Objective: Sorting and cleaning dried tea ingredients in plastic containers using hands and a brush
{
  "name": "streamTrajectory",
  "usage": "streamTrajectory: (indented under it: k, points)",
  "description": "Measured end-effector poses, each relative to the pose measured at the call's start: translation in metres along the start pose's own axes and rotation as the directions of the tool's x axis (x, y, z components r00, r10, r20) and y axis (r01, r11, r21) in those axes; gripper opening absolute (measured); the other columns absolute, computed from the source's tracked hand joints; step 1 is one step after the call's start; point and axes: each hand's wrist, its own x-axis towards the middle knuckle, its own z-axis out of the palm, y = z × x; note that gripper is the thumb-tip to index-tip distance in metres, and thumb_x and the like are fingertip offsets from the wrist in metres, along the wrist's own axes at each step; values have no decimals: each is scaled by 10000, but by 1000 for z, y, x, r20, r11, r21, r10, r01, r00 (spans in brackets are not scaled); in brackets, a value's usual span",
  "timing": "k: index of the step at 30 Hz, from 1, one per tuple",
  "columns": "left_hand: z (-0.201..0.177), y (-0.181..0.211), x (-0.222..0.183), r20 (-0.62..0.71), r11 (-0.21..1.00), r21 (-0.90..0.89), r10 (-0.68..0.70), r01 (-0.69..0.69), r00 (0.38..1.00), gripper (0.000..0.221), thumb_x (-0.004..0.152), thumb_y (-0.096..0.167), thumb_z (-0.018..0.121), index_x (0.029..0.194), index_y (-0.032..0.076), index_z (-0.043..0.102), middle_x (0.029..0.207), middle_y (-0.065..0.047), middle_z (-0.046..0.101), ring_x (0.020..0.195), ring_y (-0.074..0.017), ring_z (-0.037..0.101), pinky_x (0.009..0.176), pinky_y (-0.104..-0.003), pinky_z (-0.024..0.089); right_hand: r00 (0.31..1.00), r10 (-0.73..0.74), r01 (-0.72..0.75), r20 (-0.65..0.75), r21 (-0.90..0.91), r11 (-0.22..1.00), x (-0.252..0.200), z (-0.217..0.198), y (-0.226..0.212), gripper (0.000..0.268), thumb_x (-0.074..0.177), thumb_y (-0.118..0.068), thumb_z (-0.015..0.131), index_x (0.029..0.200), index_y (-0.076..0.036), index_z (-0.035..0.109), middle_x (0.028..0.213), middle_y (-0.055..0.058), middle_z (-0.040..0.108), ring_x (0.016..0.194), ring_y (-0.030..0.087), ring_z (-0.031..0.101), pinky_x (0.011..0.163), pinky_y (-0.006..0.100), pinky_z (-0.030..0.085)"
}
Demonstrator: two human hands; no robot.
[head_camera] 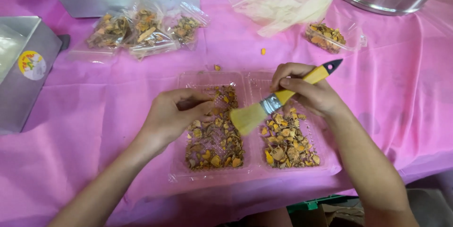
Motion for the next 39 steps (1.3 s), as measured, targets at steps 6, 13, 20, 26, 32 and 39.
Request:
streamTrajectory:
  k: [6,13,20,26,32,39]
  points:
    - [23,12,8,-69,936,-343,-104,75,992,330,796,103,863,1060,-73,772,985,-292,774,823,-315,774,783,-410,664,968,-246,223,-38,-310,924,3,-2,0,185,1018,-65,529,1006,68,658,938,208,649,685,237,700,532,288,611]
    - [38,22,16,-72,897,-441,-48,11,996,284,817,53,822,1048,-102,762,930,-283,755,792,-285,743,744,-420,678,958,-268,249,-97,-172,953,-3,8,-14,282,1051,-142,512,962,94,638,925,257,633,689,245,713,552,311,629]
    - [43,25,17,-13,910,-415,-5,-1,1000,295,803,60,840,1035,-108,765,939,-271,752,799,-277,730,746,-421,677,911,-210,194,-355,-82,978,0,-33,6,402,1088,-258,491,1042,122,613,924,251,664,653,255,737,574,333,685]
    - [43,55,7,211,988,-117,119,-96,970,260,805,78,819,1040,-31,791,959,-251,776,876,-338,787,781,-432,685,787,-196,183,-585,-82,980,9,-19,-7,347,1076,-277,515,1056,45,642,967,196,668,730,305,763,585,314,698]
    - [73,42,4,342,865,192,383,-463,858,201,981,148,656,1133,78,767,1051,-213,740,1017,-388,750,778,-421,677,733,-93,37,-674,-97,995,12,-30,-6,352,1075,-255,491,1011,50,653,897,196,699,719,263,779,593,260,699]
    - [-20,22,-18,677,713,493,46,-499,735,1050,693,328,952,1563,128,400,1547,-140,419,1431,-314,368,1116,-491,360,785,-97,56,-612,-85,995,10,-17,-21,311,1099,-202,490,978,1,692,768,142,700,643,206,731,551,226,613]
